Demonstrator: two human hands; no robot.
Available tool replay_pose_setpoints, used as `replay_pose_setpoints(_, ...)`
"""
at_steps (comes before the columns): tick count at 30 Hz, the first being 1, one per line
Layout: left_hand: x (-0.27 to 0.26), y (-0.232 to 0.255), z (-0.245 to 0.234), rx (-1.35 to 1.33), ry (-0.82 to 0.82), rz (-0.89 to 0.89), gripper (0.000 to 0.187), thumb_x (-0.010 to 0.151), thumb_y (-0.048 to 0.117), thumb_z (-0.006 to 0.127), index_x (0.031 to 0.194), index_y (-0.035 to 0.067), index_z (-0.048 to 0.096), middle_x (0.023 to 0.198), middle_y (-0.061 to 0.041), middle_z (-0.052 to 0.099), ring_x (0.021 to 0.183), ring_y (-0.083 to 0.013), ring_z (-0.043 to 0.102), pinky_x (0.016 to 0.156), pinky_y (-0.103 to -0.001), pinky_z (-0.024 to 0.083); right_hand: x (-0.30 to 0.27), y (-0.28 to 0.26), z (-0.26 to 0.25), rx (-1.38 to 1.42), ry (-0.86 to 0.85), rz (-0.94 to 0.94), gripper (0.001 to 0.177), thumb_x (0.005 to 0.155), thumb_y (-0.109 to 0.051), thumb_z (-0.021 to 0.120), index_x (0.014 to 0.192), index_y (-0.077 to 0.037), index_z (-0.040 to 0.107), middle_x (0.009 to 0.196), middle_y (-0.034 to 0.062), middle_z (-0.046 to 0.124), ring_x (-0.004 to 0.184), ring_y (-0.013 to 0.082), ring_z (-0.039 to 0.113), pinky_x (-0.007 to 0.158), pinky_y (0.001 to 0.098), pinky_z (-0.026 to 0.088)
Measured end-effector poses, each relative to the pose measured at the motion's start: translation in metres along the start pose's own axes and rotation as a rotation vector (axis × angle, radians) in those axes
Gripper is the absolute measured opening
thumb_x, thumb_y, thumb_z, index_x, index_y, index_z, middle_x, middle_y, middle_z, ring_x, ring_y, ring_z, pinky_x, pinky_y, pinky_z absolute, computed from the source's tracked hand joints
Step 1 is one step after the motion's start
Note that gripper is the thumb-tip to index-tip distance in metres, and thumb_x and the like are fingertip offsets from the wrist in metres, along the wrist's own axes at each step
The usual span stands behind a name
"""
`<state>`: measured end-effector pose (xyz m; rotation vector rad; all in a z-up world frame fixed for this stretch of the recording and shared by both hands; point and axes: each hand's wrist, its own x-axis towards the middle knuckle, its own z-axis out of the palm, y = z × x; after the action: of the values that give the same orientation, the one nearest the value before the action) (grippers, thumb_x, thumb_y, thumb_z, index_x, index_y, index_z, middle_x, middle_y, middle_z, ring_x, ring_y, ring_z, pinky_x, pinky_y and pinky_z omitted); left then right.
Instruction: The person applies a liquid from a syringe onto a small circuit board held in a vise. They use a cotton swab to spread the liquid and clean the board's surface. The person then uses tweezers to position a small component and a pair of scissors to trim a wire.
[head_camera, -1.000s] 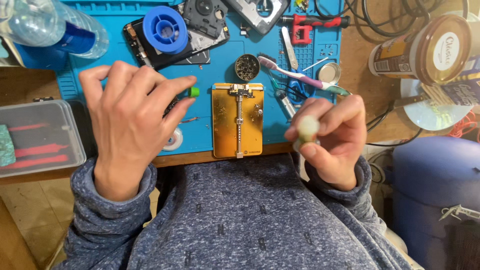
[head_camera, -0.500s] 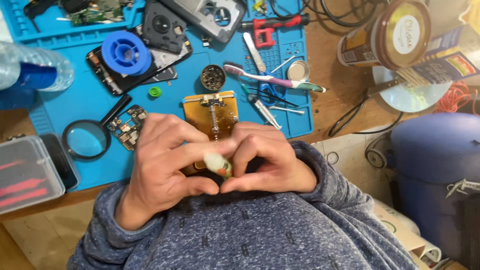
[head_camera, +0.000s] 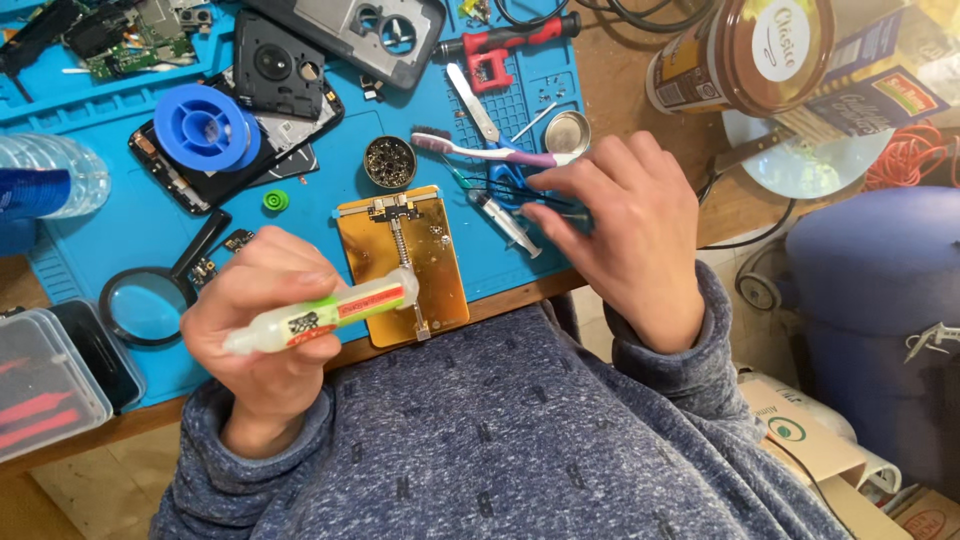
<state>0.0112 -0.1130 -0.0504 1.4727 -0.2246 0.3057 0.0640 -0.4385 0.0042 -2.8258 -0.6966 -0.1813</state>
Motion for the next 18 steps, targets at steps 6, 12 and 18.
replay_pose_setpoints(6, -0.001, -0.003, 0.004, -0.134, -0.041, -0.03, 0.039, 0.106, 0.051, 0.084, 0.12, 0.017, 0.075, 0.1, 0.0, 0.074, 0.086, -0.0188, 0.071, 0.085, -0.035, 0.057, 0.001, -0.002, 0.009, -0.047, -0.039, 0.051, 0.014, 0.115, -0.031, 0.09, 0.116, -0.019, 0.083, 0.102, 0.0022, 0.068, 0.094, 0.0288, 0.056, 0.076, 0.0448, 0.044)
replay_pose_setpoints(12, -0.005, -0.003, 0.008, -0.207, -0.019, -0.118, 0.035, 0.1, 0.034, 0.092, 0.124, 0.013, 0.076, 0.103, -0.004, 0.081, 0.091, -0.0181, 0.07, 0.09, -0.032, 0.057, -0.011, -0.011, -0.017, 0.878, 0.249, 0.21, 0.02, 0.111, 0.012, 0.077, 0.118, -0.003, 0.066, 0.109, 0.0135, 0.076, 0.102, 0.0262, 0.077, 0.098, 0.0374, 0.062)
replay_pose_setpoints(18, -0.01, -0.005, 0.013, -0.304, -0.026, -0.169, 0.036, 0.098, 0.031, 0.096, 0.126, 0.012, 0.081, 0.11, 0.001, 0.084, 0.089, -0.0149, 0.067, 0.086, -0.03, 0.054, 0.004, -0.05, 0.008, 1.408, 0.286, 0.173, 0.027, 0.11, -0.033, 0.076, 0.11, -0.016, 0.055, 0.097, 0.0125, 0.074, 0.092, 0.0247, 0.074, 0.093, 0.0368, 0.058)
